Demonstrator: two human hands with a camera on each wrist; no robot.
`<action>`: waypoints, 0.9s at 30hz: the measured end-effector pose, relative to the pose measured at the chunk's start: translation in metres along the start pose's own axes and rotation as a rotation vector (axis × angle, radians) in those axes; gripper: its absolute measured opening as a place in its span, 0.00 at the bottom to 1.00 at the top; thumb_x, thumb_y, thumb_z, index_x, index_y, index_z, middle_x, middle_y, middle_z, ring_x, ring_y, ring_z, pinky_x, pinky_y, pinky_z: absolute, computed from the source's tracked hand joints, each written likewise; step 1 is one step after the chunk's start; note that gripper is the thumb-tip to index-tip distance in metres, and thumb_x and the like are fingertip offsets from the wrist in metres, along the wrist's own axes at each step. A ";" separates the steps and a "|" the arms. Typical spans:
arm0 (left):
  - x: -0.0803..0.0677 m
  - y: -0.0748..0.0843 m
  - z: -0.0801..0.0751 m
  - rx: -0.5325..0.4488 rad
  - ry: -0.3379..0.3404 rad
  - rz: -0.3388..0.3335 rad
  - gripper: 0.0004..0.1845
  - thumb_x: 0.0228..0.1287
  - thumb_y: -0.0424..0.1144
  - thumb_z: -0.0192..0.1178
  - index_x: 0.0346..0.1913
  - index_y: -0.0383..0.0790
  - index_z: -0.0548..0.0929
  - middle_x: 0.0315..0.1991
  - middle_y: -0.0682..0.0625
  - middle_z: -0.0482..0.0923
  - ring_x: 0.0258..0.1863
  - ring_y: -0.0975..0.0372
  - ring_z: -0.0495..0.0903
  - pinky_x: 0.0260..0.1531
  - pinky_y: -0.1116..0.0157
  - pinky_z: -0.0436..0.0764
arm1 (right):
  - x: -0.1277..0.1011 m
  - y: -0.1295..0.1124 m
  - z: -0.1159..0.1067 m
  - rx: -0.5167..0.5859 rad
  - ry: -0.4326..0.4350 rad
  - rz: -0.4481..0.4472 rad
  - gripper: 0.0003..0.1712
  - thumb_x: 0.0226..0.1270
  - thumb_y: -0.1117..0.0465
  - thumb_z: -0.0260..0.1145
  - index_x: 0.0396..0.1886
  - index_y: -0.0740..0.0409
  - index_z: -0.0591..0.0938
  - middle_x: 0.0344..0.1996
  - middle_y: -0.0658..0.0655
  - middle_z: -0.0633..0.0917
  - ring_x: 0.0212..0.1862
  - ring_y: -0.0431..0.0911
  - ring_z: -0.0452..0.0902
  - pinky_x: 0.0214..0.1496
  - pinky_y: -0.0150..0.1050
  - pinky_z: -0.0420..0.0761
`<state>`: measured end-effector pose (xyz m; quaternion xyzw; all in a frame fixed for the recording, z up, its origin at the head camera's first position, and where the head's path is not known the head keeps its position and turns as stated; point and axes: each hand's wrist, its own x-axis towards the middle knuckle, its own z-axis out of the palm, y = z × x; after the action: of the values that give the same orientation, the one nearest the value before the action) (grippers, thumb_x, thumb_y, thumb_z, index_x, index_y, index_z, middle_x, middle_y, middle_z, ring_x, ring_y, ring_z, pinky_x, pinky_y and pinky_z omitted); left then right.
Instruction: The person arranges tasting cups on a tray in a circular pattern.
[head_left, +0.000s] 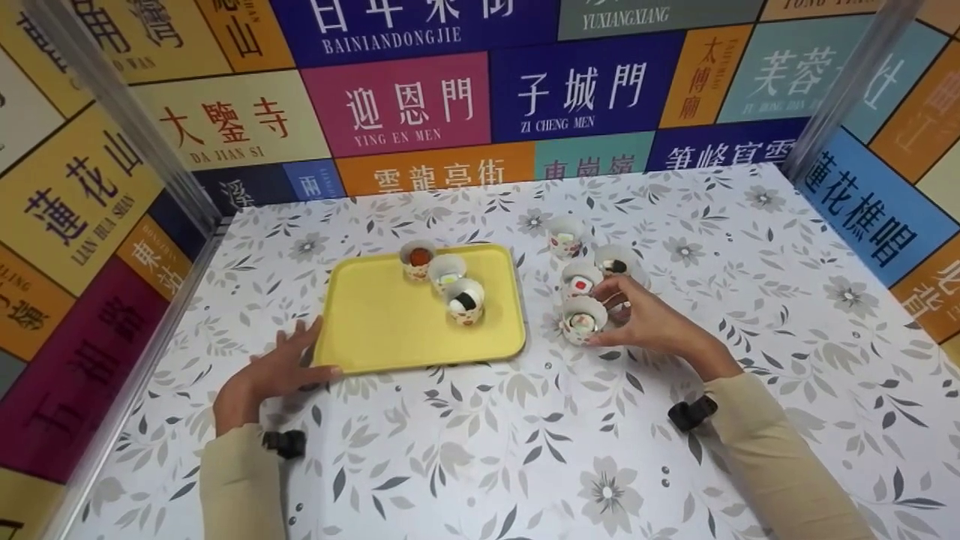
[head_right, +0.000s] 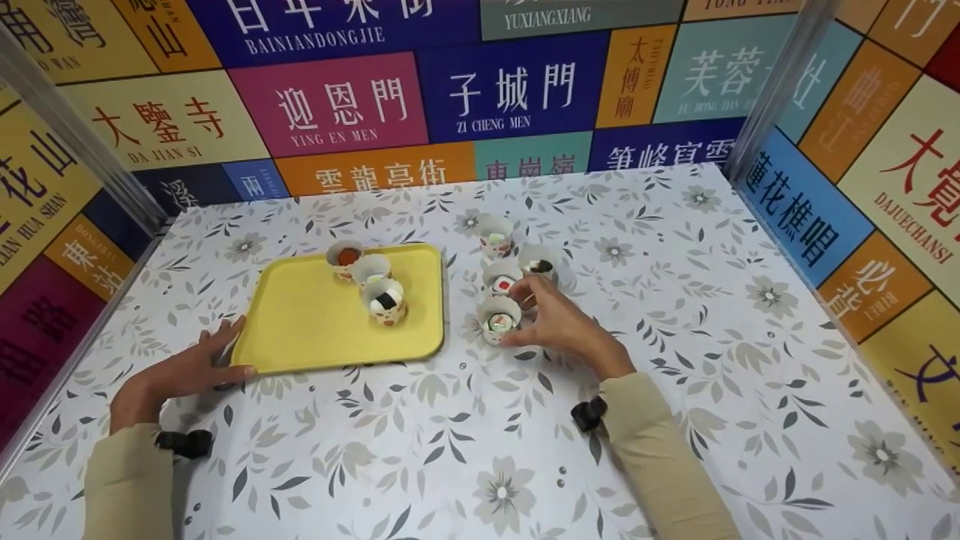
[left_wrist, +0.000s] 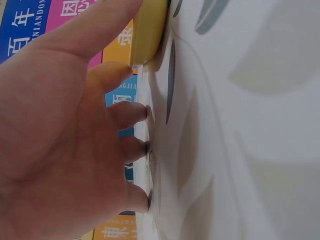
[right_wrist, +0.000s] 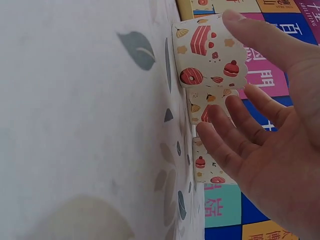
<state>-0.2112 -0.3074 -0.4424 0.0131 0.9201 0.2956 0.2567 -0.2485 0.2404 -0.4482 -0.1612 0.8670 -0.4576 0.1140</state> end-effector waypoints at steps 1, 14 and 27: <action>0.000 0.000 0.000 -0.003 0.000 -0.001 0.60 0.57 0.69 0.63 0.80 0.60 0.33 0.81 0.42 0.21 0.77 0.38 0.17 0.65 0.28 0.19 | 0.000 -0.001 0.000 -0.006 -0.001 0.004 0.44 0.50 0.59 0.82 0.63 0.62 0.67 0.60 0.64 0.74 0.61 0.57 0.72 0.66 0.53 0.75; 0.000 -0.001 0.001 -0.030 0.003 0.001 0.61 0.57 0.68 0.64 0.80 0.61 0.32 0.81 0.43 0.20 0.77 0.40 0.16 0.67 0.28 0.21 | 0.003 -0.001 0.006 -0.025 -0.013 0.019 0.43 0.53 0.59 0.81 0.64 0.60 0.67 0.58 0.64 0.76 0.57 0.57 0.78 0.56 0.44 0.80; 0.000 0.000 0.000 -0.014 0.001 -0.003 0.60 0.57 0.69 0.63 0.80 0.62 0.33 0.81 0.43 0.20 0.77 0.39 0.16 0.67 0.28 0.21 | 0.001 -0.007 0.008 -0.105 -0.016 0.044 0.41 0.56 0.56 0.79 0.65 0.55 0.67 0.60 0.65 0.76 0.56 0.59 0.79 0.53 0.45 0.81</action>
<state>-0.2111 -0.3069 -0.4426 0.0097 0.9181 0.3018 0.2568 -0.2456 0.2301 -0.4468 -0.1514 0.8922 -0.4075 0.1226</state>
